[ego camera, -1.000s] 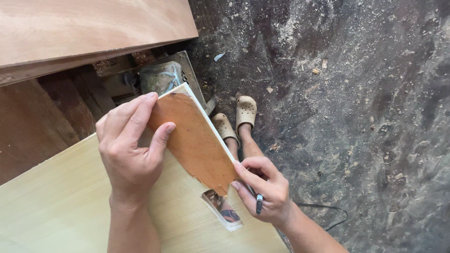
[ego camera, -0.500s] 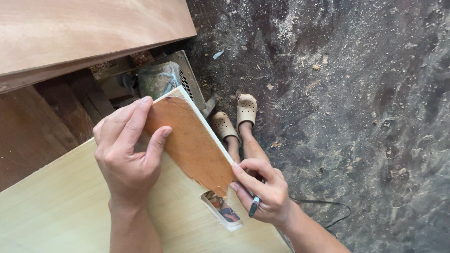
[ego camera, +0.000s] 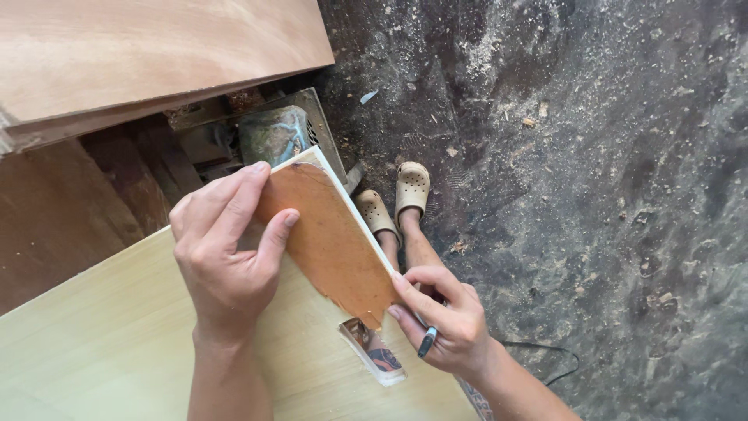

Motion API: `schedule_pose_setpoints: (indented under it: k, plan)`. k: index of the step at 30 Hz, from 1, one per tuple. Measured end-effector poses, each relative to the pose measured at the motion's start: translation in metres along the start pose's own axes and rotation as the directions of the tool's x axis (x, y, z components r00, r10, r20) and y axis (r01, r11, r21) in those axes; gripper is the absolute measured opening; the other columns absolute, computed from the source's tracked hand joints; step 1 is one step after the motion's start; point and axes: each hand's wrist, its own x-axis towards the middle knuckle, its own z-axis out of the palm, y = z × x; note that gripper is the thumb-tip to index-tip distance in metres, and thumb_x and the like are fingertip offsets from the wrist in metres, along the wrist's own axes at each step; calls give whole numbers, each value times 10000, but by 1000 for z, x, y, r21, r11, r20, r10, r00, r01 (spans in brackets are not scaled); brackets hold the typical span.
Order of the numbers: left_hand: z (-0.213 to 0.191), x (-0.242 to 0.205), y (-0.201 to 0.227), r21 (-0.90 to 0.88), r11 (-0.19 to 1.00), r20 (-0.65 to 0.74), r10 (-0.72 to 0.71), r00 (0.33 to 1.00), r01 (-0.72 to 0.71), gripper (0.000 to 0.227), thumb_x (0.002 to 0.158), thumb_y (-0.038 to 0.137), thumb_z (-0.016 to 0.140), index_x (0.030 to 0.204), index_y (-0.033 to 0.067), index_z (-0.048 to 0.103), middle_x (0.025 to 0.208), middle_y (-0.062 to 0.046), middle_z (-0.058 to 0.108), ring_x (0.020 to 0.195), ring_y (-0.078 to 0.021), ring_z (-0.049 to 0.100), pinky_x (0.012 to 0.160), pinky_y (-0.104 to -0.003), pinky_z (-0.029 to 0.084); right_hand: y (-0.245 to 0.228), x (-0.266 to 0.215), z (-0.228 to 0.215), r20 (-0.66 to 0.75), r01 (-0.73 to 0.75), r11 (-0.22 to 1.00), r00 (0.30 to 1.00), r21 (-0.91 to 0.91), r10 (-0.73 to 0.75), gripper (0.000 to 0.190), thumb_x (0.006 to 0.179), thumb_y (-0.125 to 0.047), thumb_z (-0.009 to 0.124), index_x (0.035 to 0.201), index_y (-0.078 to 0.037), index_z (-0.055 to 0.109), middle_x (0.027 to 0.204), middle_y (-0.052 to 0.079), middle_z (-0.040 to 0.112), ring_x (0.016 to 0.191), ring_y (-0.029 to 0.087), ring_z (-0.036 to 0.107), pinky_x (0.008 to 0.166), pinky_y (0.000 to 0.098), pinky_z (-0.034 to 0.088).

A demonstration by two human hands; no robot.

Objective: The person marks lines on plywood boards with a marker using a wooden template, handling the boards one at a time and moving them from one stack to another.

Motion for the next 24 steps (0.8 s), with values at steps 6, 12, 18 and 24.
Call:
schedule_pose_setpoints:
  k: [6,12,18,24]
  plan:
    - [-1,0,0,-15,1000,0,-1,1000,1,448,906,205,840,1305,48,709,1279,-76,722,1180,-233,659,1098,-407,394,0,29,-24,-68,33,981,997,190,-21,287,1045,-217,557,1204,-18,689,1151,107,627,856,204,660,746,326,558]
    - [-3,4,1,-20,1000,-34,19,999,-20,425,891,225,821,1266,56,717,1239,-63,721,1128,-236,647,1055,-418,394,6,110,-56,54,-121,957,992,264,111,331,1050,-193,472,1089,-25,754,813,52,719,678,94,675,611,245,538]
    - [-5,4,-1,-36,999,-48,17,999,-18,427,884,245,814,1258,61,717,1217,-53,721,1103,-238,642,1034,-423,396,-14,187,-37,227,35,993,972,109,-60,116,950,-85,738,1015,6,768,853,89,733,718,119,668,628,264,518]
    - [-5,3,-2,-44,999,-51,21,998,-24,428,890,252,812,1264,63,722,1213,-49,723,1094,-240,640,1019,-422,397,-29,201,-30,292,-4,1000,956,-6,6,90,927,-93,752,955,-13,782,803,67,736,677,105,682,602,261,521]
